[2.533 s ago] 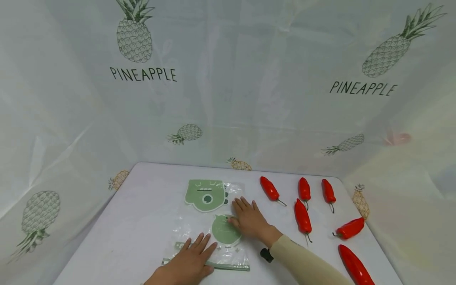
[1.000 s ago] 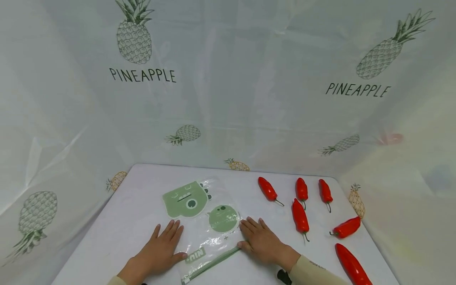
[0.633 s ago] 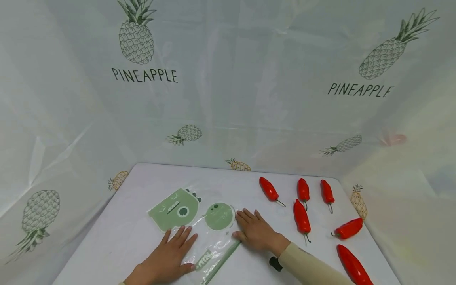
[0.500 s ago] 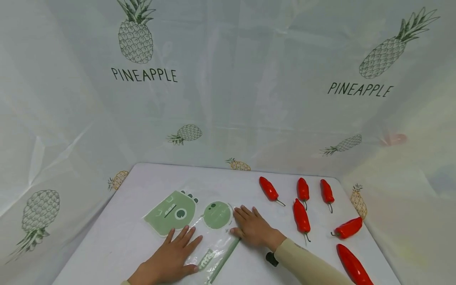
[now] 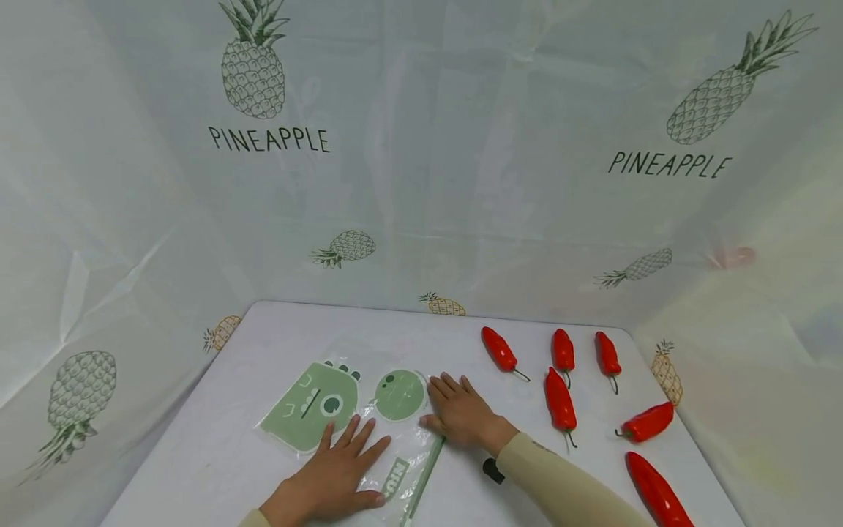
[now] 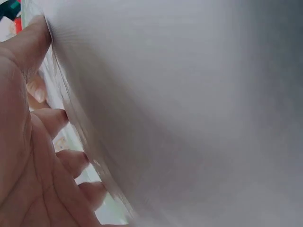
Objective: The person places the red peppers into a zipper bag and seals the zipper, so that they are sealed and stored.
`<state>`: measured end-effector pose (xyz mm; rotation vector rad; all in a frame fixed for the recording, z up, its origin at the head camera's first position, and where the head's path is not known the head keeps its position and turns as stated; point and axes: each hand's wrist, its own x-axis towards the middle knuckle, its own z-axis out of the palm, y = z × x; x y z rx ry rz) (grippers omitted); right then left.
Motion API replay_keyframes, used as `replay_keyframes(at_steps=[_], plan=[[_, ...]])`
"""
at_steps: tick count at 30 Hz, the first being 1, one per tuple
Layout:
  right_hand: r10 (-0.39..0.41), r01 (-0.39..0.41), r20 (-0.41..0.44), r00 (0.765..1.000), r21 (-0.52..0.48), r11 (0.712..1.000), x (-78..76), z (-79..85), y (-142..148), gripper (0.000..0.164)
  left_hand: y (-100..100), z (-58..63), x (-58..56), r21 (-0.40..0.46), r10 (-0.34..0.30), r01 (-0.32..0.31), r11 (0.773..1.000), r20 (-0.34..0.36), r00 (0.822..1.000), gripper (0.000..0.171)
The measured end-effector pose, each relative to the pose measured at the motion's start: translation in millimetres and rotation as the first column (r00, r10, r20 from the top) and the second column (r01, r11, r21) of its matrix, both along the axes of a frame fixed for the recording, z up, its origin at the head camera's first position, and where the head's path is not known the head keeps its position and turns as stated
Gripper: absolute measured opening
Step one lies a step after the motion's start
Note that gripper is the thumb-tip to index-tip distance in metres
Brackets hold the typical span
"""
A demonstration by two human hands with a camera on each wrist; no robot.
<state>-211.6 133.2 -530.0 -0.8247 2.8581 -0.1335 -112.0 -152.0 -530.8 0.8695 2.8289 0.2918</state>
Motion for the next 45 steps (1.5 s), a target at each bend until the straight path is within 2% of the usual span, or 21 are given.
replay_keyframes(at_steps=[10,19,24,29,34,38,41,45], plan=[[0.019,-0.019,-0.001,1.0,-0.014,1.0,5.0,-5.0,-5,0.08,15,0.7,1.9,0.037,0.13,-0.131,0.991,0.03,0.991,0.092],[0.049,-0.049,-0.009,0.999,-0.014,0.999,14.8,-4.3,-11,0.078,28,-2.0,-2.9,0.022,0.269,-0.27,0.963,0.044,0.962,0.094],[0.054,-0.054,0.003,0.999,-0.036,0.998,19.0,-1.6,-9,0.077,32,-0.1,-6.2,-0.003,0.309,-0.31,0.951,0.038,0.95,0.096],[0.036,-0.036,-0.002,0.999,-0.103,0.994,21.9,3.9,0,0.074,30,0.2,-10.2,-0.011,0.346,-0.346,0.938,0.03,0.938,0.095],[-0.049,0.043,-0.021,0.999,-0.215,0.976,26.3,13.6,22,0.072,28,2.1,-13.8,0.009,0.355,-0.356,0.934,0.048,0.934,0.088],[-0.159,0.139,-0.041,0.986,-0.302,0.943,30.8,21.4,43,0.07,28,6.8,-15.2,0.037,0.369,-0.371,0.928,0.068,0.927,0.081],[-0.255,0.22,-0.049,0.966,-0.363,0.906,33.4,26.8,60,0.069,29,9.0,-17.0,0.045,0.375,-0.377,0.925,0.045,0.926,0.077],[-0.367,0.31,-0.047,0.929,-0.44,0.843,34.2,34.6,86,0.07,33,11.6,-25.1,0.079,0.376,-0.372,0.925,-0.032,0.926,0.074]])
